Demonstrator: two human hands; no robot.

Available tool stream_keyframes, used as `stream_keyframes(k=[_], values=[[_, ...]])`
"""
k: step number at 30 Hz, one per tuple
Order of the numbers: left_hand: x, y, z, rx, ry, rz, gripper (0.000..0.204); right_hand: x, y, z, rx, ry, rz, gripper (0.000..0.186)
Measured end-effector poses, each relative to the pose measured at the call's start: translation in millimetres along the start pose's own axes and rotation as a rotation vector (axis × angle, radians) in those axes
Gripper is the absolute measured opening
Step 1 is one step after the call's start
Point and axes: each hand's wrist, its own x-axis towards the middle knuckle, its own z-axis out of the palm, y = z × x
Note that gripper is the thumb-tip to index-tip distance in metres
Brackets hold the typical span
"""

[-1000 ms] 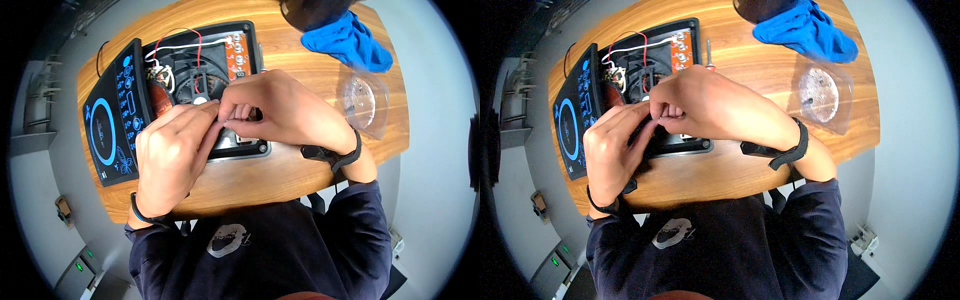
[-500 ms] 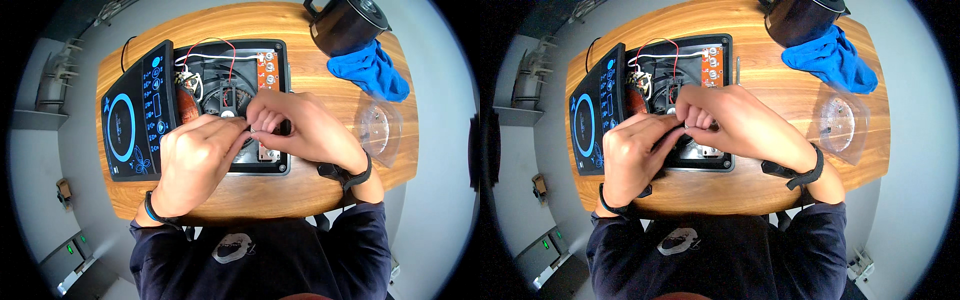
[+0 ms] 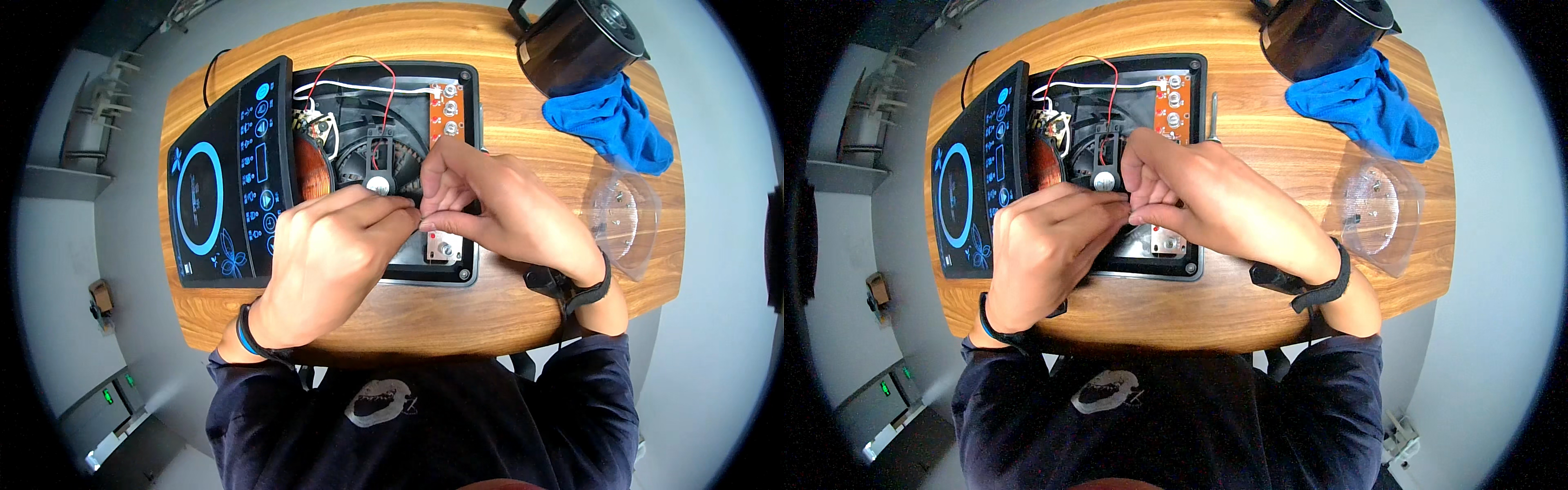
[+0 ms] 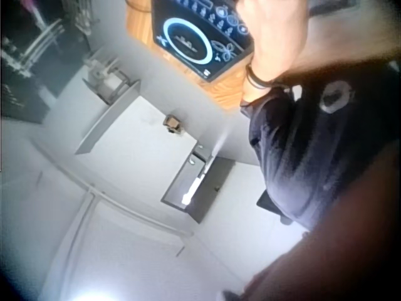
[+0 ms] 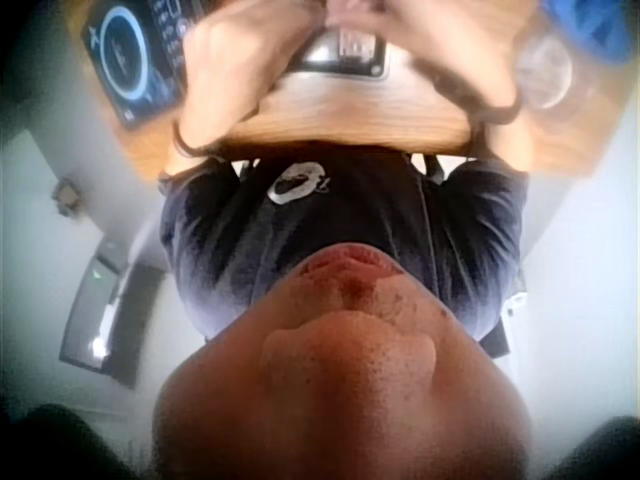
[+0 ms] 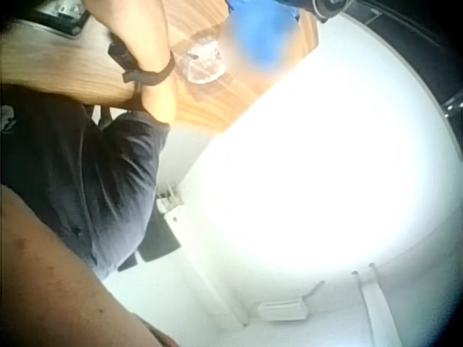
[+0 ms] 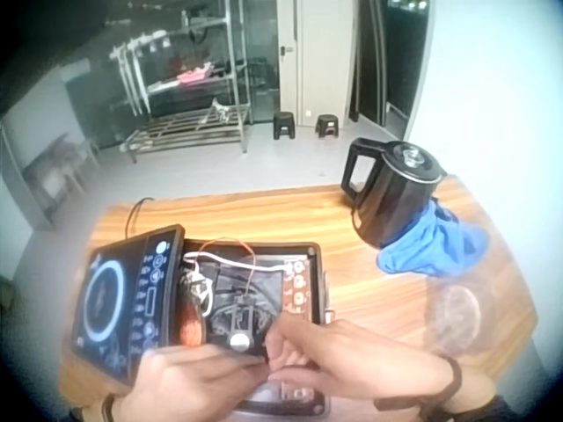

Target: The person disassembles an induction cooktop, removes the copper coil and circuit board, then reassembles the unit by securing the coil and board with screws. The cooktop cover is placed back on top.

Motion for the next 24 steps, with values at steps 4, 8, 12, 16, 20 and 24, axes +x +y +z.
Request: stream_keyframes(k=[4, 8, 12, 16, 20, 24], values=[[4, 6, -9, -0.039, -0.119, -0.1, 0.013, 0, 0, 0, -0.025, -0.021, 0.006, 0.031], [7, 8, -10, -0.049, -0.137, -0.092, 0.011, -1, 1, 1, -0.034, 0.002, -0.083, 0.03], [8, 7, -9, -0.067, -0.107, -0.095, 0.01, -3, 2, -2, -0.038, 0.015, -0.087, 0.029], [8, 4, -10, -0.055, -0.057, -0.11, 0.01, -7, -9, -14, -0.278, 0.174, 0.124, 0.021], [9, 3, -10, -0.031, 0.013, -0.134, 0.01, -13, 13, -24, -0.681, 0.359, -0.001, 0.02], [10, 5, -11, -0.003, 0.037, -0.212, 0.01, -18, 29, -26, -0.65, 0.027, 0.282, 0.03]])
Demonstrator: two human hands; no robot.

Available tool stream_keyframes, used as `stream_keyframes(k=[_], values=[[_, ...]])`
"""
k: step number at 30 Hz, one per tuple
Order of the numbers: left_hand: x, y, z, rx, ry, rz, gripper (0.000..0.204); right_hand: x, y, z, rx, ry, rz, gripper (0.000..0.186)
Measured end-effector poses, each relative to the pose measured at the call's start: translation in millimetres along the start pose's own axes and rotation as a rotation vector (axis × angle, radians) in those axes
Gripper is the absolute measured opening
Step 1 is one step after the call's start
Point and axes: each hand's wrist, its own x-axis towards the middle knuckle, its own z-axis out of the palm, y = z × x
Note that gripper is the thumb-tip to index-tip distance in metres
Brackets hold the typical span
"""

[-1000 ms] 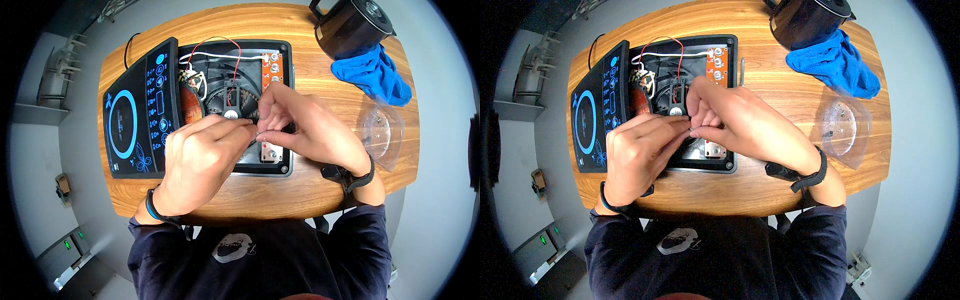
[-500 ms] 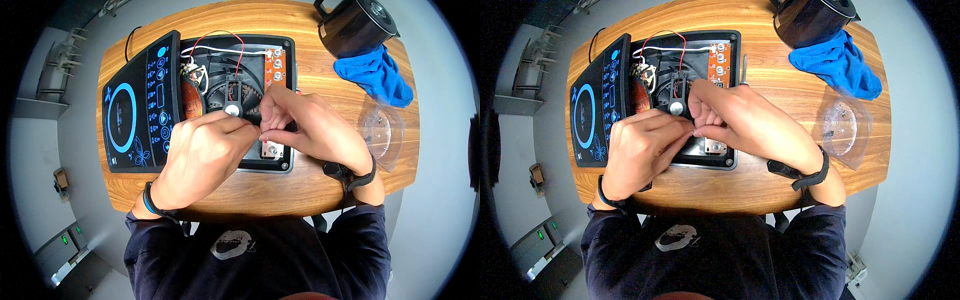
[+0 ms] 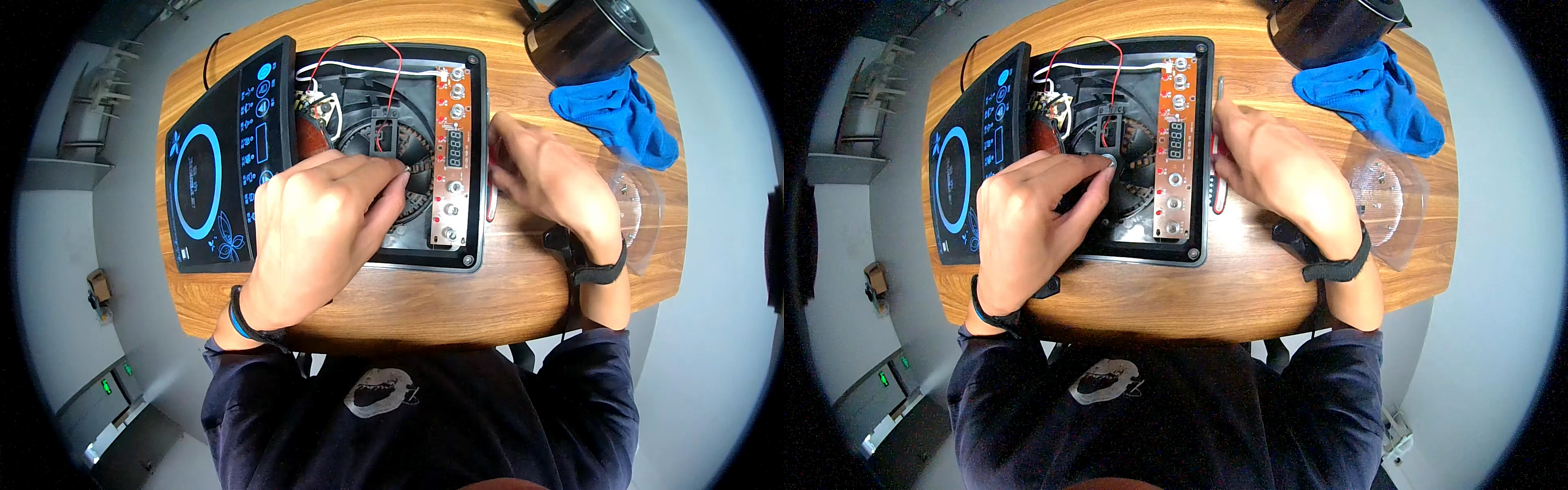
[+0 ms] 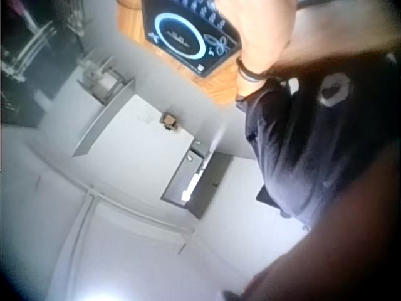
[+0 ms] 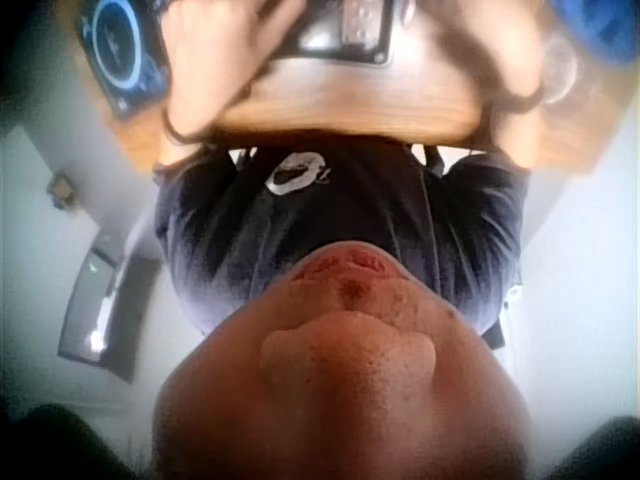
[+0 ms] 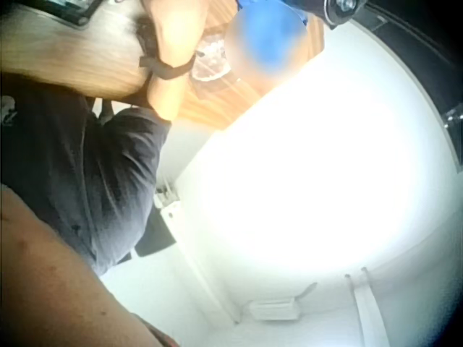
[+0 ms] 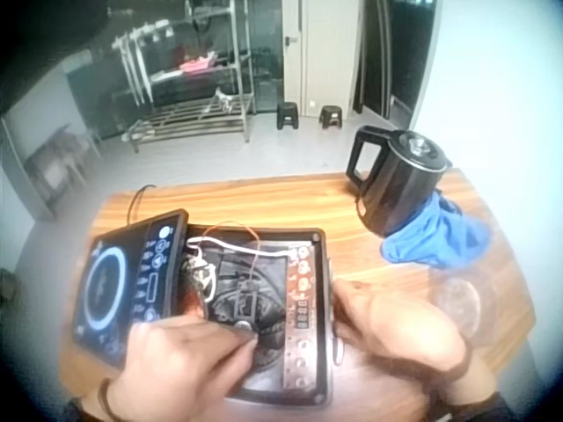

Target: The person disassembles an induction cooktop, removes the copper coil and circuit board, then reassembles the unit by securing the coil and board with screws. The cooktop cover is placed back on top.

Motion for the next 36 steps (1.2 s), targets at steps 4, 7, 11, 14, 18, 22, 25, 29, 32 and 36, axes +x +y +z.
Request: stream_keyframes(k=[4, 7, 11, 14, 18, 22, 25, 29, 32, 36], values=[[-1, -2, 0, 0.02, 0.004, -0.008, 0.011, 8, 11, 9, 0.007, -0.025, 0.002, 0.043], [-1, -2, -1, 0.029, -0.004, -0.008, 0.011, 11, 12, -3, 0.042, -0.075, 0.037, 0.04], [-1, -2, -2, 0.031, -0.017, -0.011, 0.011, 7, 15, 3, -0.129, -0.031, -0.013, 0.021], [-1, -2, -1, 0.029, -0.012, -0.009, 0.011, 10, 29, 14, -0.094, -0.01, -0.03, 0.023], [-1, -3, -3, 0.044, -0.003, -0.002, 0.01, 7, 40, 8, -0.153, 0.01, 0.05, 0.035], [0, -4, -3, 0.052, 0.009, -0.004, 0.011, -5, 31, -14, -0.212, 0.273, -0.087, 0.044], [0, -5, -2, 0.05, 0.03, -0.005, 0.011, -5, 12, -33, -0.121, 0.389, -0.15, 0.04], [0, -4, -4, 0.064, 0.029, 0.004, 0.012, -2, 8, -50, -0.052, 0.098, -0.423, 0.031], [-1, -5, -4, 0.059, 0.021, 0.01, 0.012, -6, -3, -56, -0.053, -0.023, -0.443, 0.032], [-2, -5, -4, 0.049, 0.029, 0.011, 0.012, -8, -8, -54, -0.087, 0.003, -0.436, 0.033]])
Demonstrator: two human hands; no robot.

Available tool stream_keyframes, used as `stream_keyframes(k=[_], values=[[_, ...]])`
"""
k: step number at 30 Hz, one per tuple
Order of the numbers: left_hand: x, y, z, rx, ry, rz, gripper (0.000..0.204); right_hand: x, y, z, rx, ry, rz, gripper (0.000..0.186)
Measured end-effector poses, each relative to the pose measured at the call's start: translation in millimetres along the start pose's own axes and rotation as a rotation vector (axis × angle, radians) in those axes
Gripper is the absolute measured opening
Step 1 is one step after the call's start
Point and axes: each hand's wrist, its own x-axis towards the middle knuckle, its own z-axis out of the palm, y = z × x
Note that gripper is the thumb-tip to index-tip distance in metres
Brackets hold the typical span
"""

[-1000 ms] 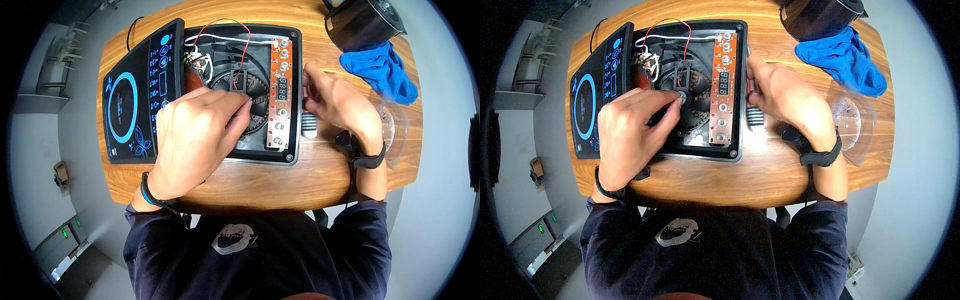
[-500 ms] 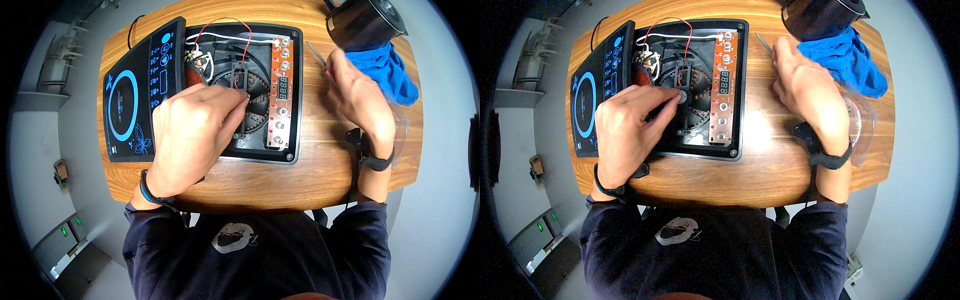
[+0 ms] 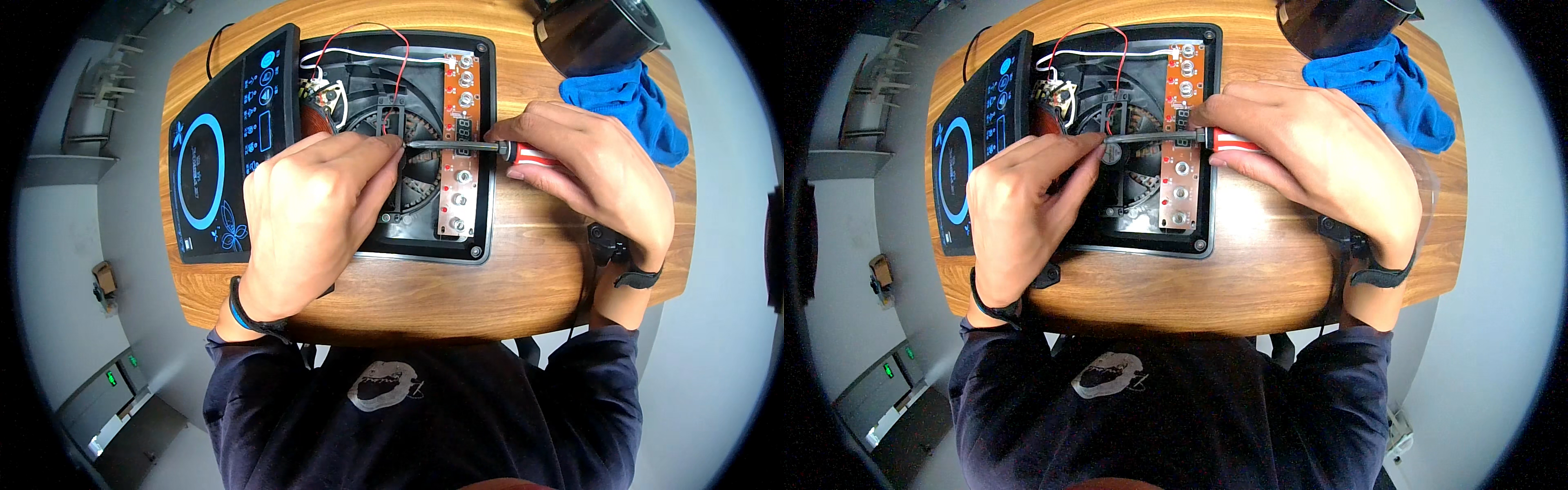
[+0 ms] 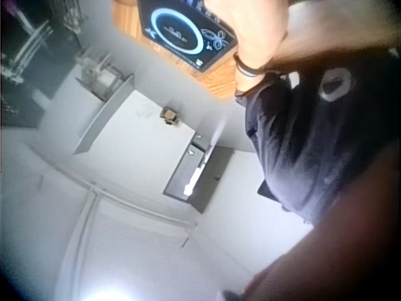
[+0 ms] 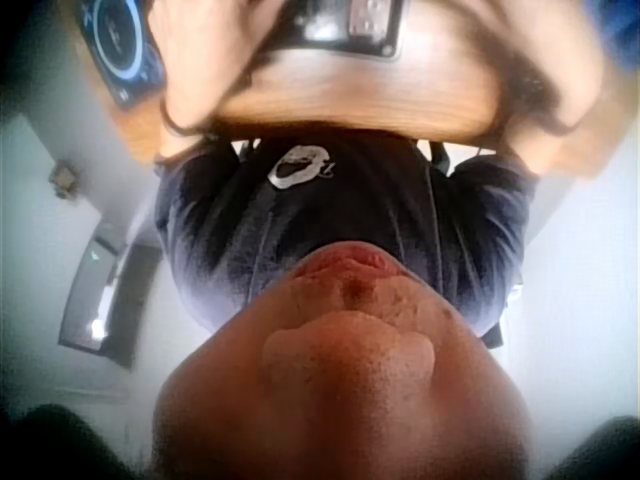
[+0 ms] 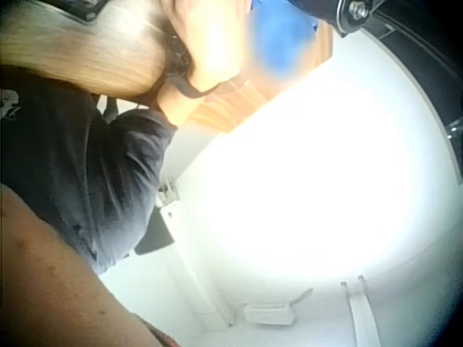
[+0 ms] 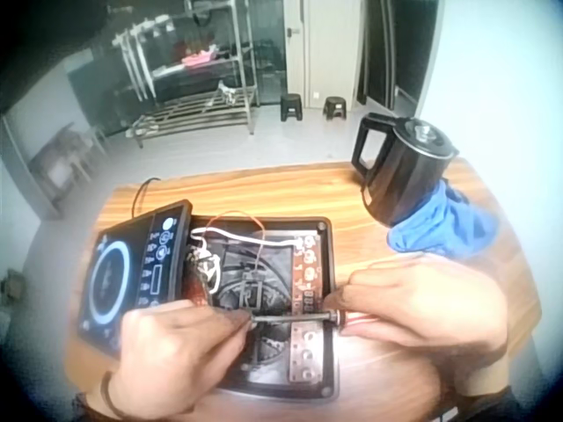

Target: The person disassembles an induction cooktop, removes the copper coil and circuit board, then reassembles the unit by securing the coil and board with screws. The cooktop cover is placed back on top.

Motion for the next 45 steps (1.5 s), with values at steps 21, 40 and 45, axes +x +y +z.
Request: stream_keyframes(k=[21, 40, 45], values=[[0, -2, 2, -0.028, -0.019, 0.04, 0.014, 0, -2, 9, -0.052, 0.072, -0.054, 0.032], [-1, -2, 1, 0.052, -0.052, -0.01, 0.019, 0, -6, 7, 0.009, -0.016, 0.052, 0.029], [0, -1, -2, 0.114, -0.078, -0.047, 0.026, -4, -4, 6, 0.007, -0.009, 0.077, 0.031]])
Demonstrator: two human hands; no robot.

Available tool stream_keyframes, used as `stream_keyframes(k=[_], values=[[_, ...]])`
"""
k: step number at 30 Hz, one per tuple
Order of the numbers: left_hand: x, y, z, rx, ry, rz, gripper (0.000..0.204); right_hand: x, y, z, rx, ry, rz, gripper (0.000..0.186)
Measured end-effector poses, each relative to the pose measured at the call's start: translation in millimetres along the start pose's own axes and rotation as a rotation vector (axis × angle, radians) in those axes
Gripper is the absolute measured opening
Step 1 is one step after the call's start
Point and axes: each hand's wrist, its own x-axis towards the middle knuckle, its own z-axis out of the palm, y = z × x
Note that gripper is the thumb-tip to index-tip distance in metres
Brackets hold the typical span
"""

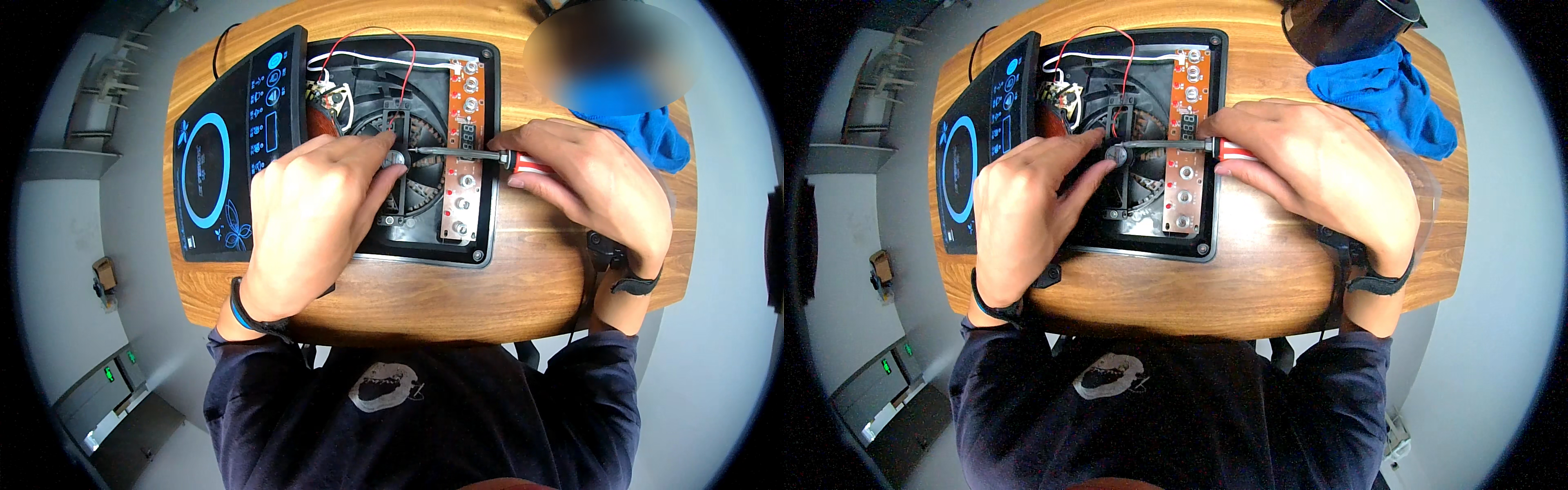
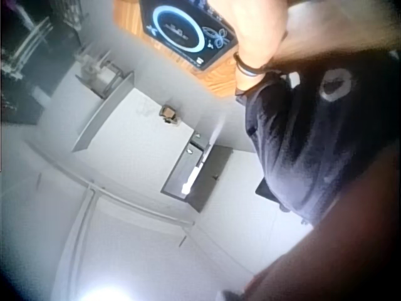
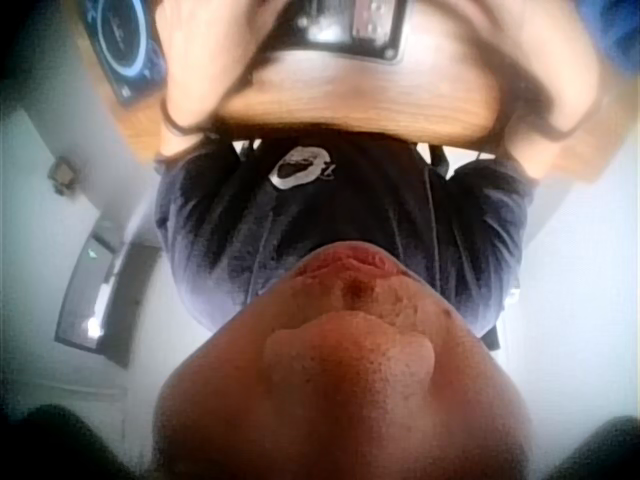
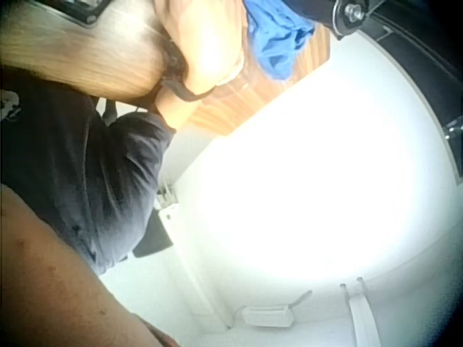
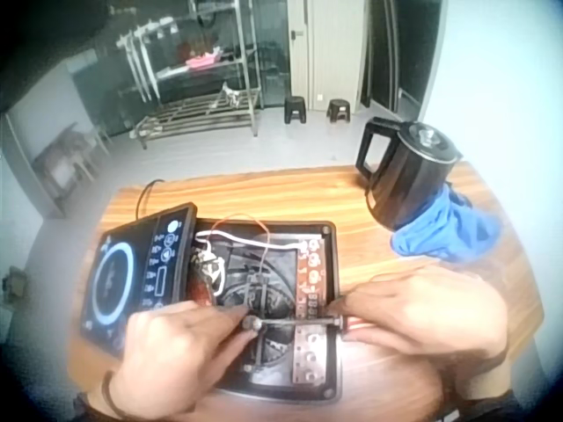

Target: The person disassembles an induction cooktop, removes the copper coil and circuit board, then reassembles the unit by securing the coil and board with screws. The cooktop cover is placed back on top.

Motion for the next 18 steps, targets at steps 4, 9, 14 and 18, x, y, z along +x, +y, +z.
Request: stream_keyframes(k=[4, 9, 14, 18], values=[[-6, 4, 3, -0.022, -0.08, 0.061, 0.031, -5, 10, -7, 0.04, 0.033, -0.008, 0.033], [-14, 10, 13, -0.043, -0.349, 0.311, 0.067, -23, 16, -30, -0.053, 0.145, 0.106, 0.042], [-18, 11, 25, 0.057, -0.433, 0.397, 0.075, -18, 22, -41, -0.33, 0.163, 0.138, 0.041], [-17, 11, 29, 0.04, -0.402, 0.423, 0.066, -2, 25, -56, -0.446, 0.098, 0.163, 0.031]])
